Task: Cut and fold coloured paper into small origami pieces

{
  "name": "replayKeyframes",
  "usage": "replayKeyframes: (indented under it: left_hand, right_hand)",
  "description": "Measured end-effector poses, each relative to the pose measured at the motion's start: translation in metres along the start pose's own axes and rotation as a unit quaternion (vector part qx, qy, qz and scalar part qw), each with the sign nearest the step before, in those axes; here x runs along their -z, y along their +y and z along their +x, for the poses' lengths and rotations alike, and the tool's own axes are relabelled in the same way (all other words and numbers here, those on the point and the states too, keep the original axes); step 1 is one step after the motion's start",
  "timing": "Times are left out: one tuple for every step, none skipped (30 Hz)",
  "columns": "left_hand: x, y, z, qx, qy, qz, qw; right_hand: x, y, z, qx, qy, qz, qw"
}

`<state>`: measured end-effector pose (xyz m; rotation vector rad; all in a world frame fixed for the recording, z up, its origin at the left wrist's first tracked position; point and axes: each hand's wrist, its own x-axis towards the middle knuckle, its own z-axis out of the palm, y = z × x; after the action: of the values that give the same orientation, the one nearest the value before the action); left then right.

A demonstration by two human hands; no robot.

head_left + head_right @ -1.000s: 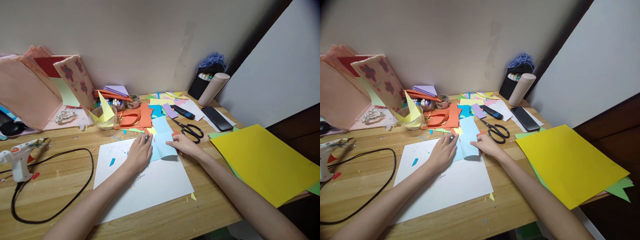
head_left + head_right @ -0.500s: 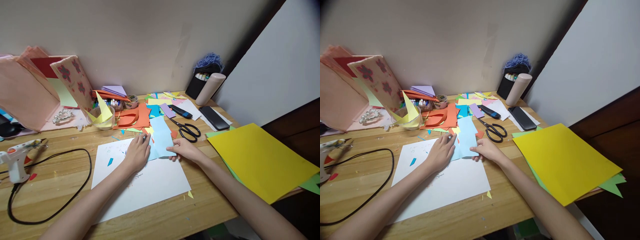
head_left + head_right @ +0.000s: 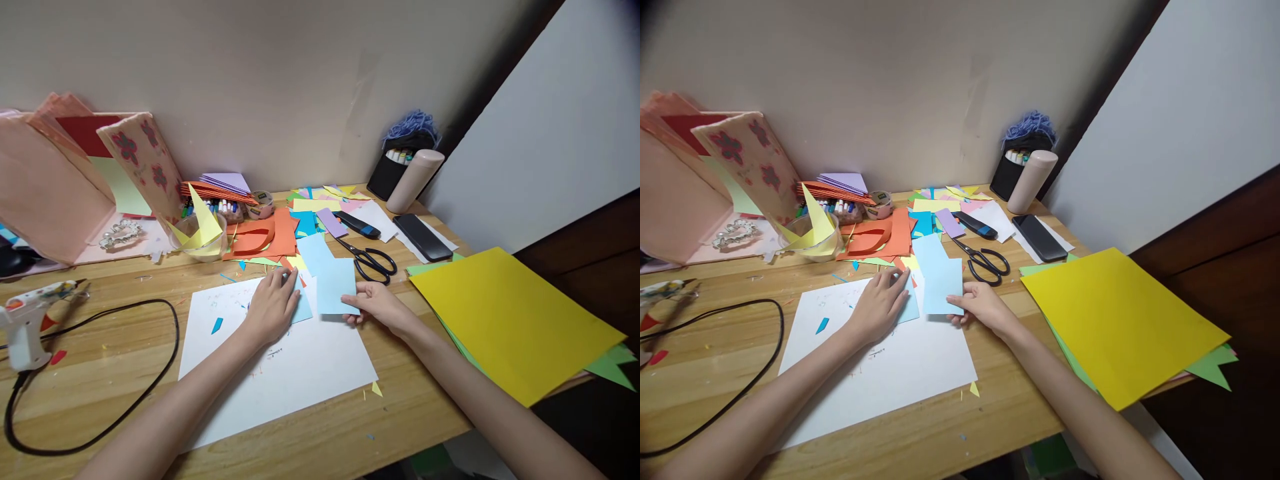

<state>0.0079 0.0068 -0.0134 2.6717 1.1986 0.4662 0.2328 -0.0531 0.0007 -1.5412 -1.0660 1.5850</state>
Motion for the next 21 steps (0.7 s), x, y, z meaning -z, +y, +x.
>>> replayKeyframes:
  left_hand:
    - [0.003,0.001,0.0,0.005,0.001,-0.028,1.0]
    - [0.006,0.001,-0.001,0.008,0.001,-0.062,0.998]
    - [0.01,0.002,-0.001,0.01,0.003,-0.104,0.995]
    - [0.013,0.002,-0.002,0.012,0.005,-0.152,0.988]
    - [0.016,0.002,-0.003,0.017,0.009,-0.203,0.979]
    - [0.018,0.001,-0.003,0.028,0.013,-0.256,0.966]
    - [0.019,-0.001,-0.004,0.049,0.018,-0.306,0.951]
    - [0.018,-0.002,-0.004,0.078,0.021,-0.349,0.934]
    - [0.018,-0.004,-0.004,0.111,0.021,-0.386,0.915]
    - [0.016,-0.006,-0.004,0.141,0.017,-0.42,0.896]
    - [0.015,-0.007,-0.003,0.164,0.01,-0.451,0.877]
    - [0.013,-0.008,-0.003,0.178,-0.001,-0.48,0.859]
    - [0.012,-0.008,-0.003,0.184,-0.013,-0.507,0.842]
    - [0.011,-0.007,-0.002,0.186,-0.026,-0.531,0.826]
    - [0.011,-0.006,-0.002,0.187,-0.036,-0.55,0.813]
    - [0.011,-0.005,-0.002,0.189,-0.045,-0.563,0.803]
    - [0.011,-0.004,-0.002,0.191,-0.052,-0.575,0.794]
    - [0.011,-0.004,-0.001,0.191,-0.06,-0.585,0.786]
    - [0.011,-0.003,-0.001,0.19,-0.068,-0.596,0.777]
    - [0.011,-0.003,-0.001,0.189,-0.076,-0.606,0.769]
    - [0.011,-0.003,-0.001,0.188,-0.083,-0.616,0.76]
  right_hand:
    - [-0.003,-0.001,0.002,0.013,-0.012,0.006,1.0]
    - [-0.007,-0.002,0.005,0.024,-0.026,0.008,0.999]
    - [-0.012,-0.004,0.009,0.035,-0.04,0.009,0.999]
    - [-0.017,-0.006,0.013,0.045,-0.055,0.007,0.997]
    - [-0.022,-0.008,0.018,0.051,-0.07,0.003,0.996]
    - [-0.027,-0.01,0.022,0.056,-0.079,-0.002,0.995]
    - [-0.032,-0.012,0.026,0.065,-0.081,-0.01,0.995]
    - [-0.037,-0.014,0.03,0.081,-0.068,-0.021,0.994]
    - [-0.042,-0.016,0.032,0.11,-0.037,-0.038,0.992]
    - [-0.046,-0.017,0.034,0.147,0.001,-0.061,0.987]
    - [-0.05,-0.018,0.035,0.188,0.042,-0.087,0.977]
    - [-0.053,-0.018,0.035,0.228,0.078,-0.115,0.964]
    - [-0.055,-0.018,0.035,0.262,0.105,-0.143,0.949]
    - [-0.057,-0.017,0.035,0.291,0.125,-0.171,0.933]
    - [-0.058,-0.016,0.035,0.315,0.137,-0.198,0.918]
    - [-0.058,-0.014,0.035,0.338,0.146,-0.225,0.902]
    - [-0.057,-0.012,0.035,0.359,0.151,-0.254,0.885]
    - [-0.057,-0.011,0.036,0.378,0.149,-0.284,0.868]
    - [-0.055,-0.009,0.037,0.395,0.141,-0.313,0.852]
    - [-0.054,-0.008,0.038,0.408,0.129,-0.339,0.838]
    - [-0.053,-0.007,0.039,0.417,0.114,-0.362,0.826]
